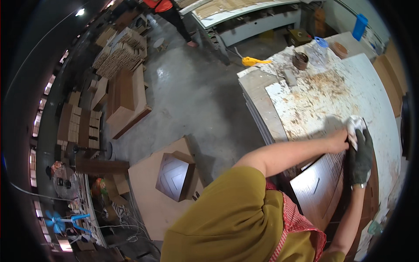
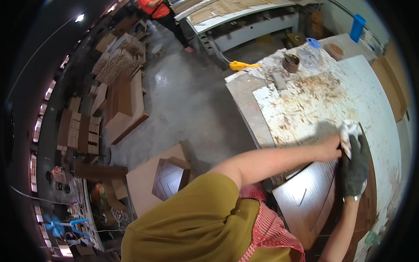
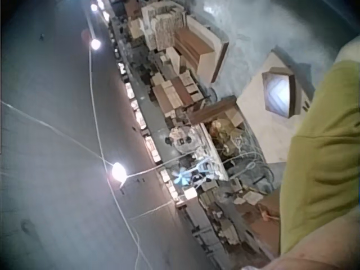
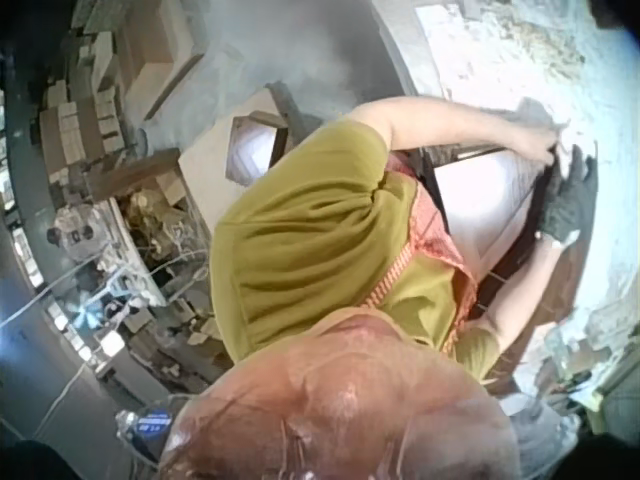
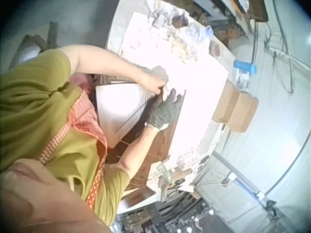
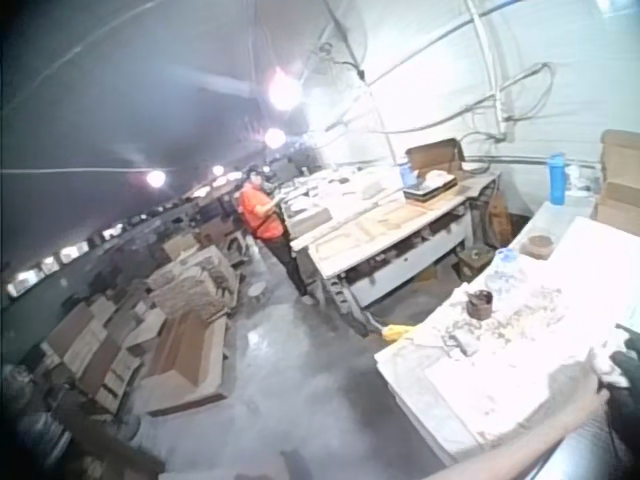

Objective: The person cleans and polishes wooden panels by hand using a cloth and a liquid from a bottle, including wiping the flat surfaces and edges of several panels one by one.

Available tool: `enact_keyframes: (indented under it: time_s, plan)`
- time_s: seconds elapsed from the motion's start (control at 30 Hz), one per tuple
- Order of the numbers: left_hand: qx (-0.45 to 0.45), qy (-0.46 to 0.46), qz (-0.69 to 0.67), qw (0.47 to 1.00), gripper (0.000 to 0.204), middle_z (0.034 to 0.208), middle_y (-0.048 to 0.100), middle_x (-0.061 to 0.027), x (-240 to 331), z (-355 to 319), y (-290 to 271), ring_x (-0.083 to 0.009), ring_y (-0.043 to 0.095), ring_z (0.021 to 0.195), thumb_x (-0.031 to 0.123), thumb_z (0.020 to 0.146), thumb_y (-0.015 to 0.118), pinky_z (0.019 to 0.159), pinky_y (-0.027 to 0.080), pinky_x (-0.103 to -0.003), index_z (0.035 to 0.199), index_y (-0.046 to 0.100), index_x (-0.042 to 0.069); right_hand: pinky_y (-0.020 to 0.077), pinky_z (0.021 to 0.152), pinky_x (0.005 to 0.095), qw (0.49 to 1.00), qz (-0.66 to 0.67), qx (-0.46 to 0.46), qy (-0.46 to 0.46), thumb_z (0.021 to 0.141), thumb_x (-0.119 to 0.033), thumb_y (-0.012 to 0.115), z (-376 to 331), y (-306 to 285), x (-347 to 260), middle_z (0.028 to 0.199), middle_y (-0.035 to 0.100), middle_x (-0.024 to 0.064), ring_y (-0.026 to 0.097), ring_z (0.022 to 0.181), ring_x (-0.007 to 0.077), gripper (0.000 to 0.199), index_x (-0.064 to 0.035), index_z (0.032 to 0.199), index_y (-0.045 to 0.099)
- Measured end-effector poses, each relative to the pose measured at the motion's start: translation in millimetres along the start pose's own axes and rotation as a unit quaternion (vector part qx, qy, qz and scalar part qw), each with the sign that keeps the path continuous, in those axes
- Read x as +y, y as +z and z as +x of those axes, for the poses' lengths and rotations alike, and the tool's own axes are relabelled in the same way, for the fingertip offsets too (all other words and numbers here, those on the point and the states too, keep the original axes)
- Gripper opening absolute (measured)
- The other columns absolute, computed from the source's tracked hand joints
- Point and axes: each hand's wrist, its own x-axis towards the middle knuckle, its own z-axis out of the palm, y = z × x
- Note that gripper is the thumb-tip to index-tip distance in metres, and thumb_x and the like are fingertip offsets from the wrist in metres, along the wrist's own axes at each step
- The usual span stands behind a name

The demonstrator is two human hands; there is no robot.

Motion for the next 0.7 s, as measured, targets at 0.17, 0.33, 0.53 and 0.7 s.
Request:
enact_keyframes:
  time_s: [0.17, 0.33, 0.53, 0.7]
  plan:
    - [0.029, -0.027, 0.024, 0.999, 0.089, 0.144, 0.040, -0.0319, 6, -7, 1, -0.0433, 0.042, 0.133, 0.024, 0.088, 0.064, 0.112, 0.035, -0.043, 0.153, 0.010, -0.003, 0.0375, 0.109, 0.0369, 0.783, 0.491, 0.083, 0.373, 0.099, -0.014, 0.047, -73, -22, 105, 0.142, 0.049, 0.0134, 0.044, 0.133, 0.0255, 0.041, -0.0041, 0.139, 0.051]
    - [0.011, -0.032, -0.011, 0.999, 0.088, 0.150, 0.032, -0.0329, 14, -9, -3, -0.0438, 0.035, 0.138, 0.025, 0.087, 0.063, 0.115, 0.030, -0.043, 0.152, 0.013, -0.004, 0.0392, 0.108, 0.0357, 0.963, 0.058, -0.003, 0.264, 0.096, -0.012, 0.048, -72, -66, 109, 0.140, 0.052, 0.0151, 0.048, 0.130, 0.0279, 0.041, -0.0054, 0.136, 0.054]
    - [0.018, 0.057, 0.011, 0.998, 0.078, 0.152, 0.033, -0.0269, 8, -5, -10, -0.0378, 0.034, 0.141, 0.024, 0.086, 0.069, 0.116, 0.030, -0.043, 0.148, 0.032, -0.004, 0.0436, 0.102, 0.0439, 0.986, -0.096, -0.065, 0.119, 0.082, -0.004, 0.064, -132, -38, 62, 0.131, 0.056, 0.0212, 0.053, 0.121, 0.0398, 0.043, -0.0169, 0.123, 0.065]
    - [-0.019, 0.011, -0.034, 0.999, 0.074, 0.153, 0.034, -0.0259, 11, -5, -10, -0.0328, 0.033, 0.143, 0.025, 0.096, 0.057, 0.117, 0.025, -0.036, 0.154, 0.018, -0.001, 0.0459, 0.094, 0.0454, 0.879, -0.199, -0.193, 0.389, 0.085, -0.018, 0.067, -131, -141, 107, 0.118, 0.060, 0.0192, 0.056, 0.113, 0.0389, 0.036, -0.0124, 0.120, 0.066]
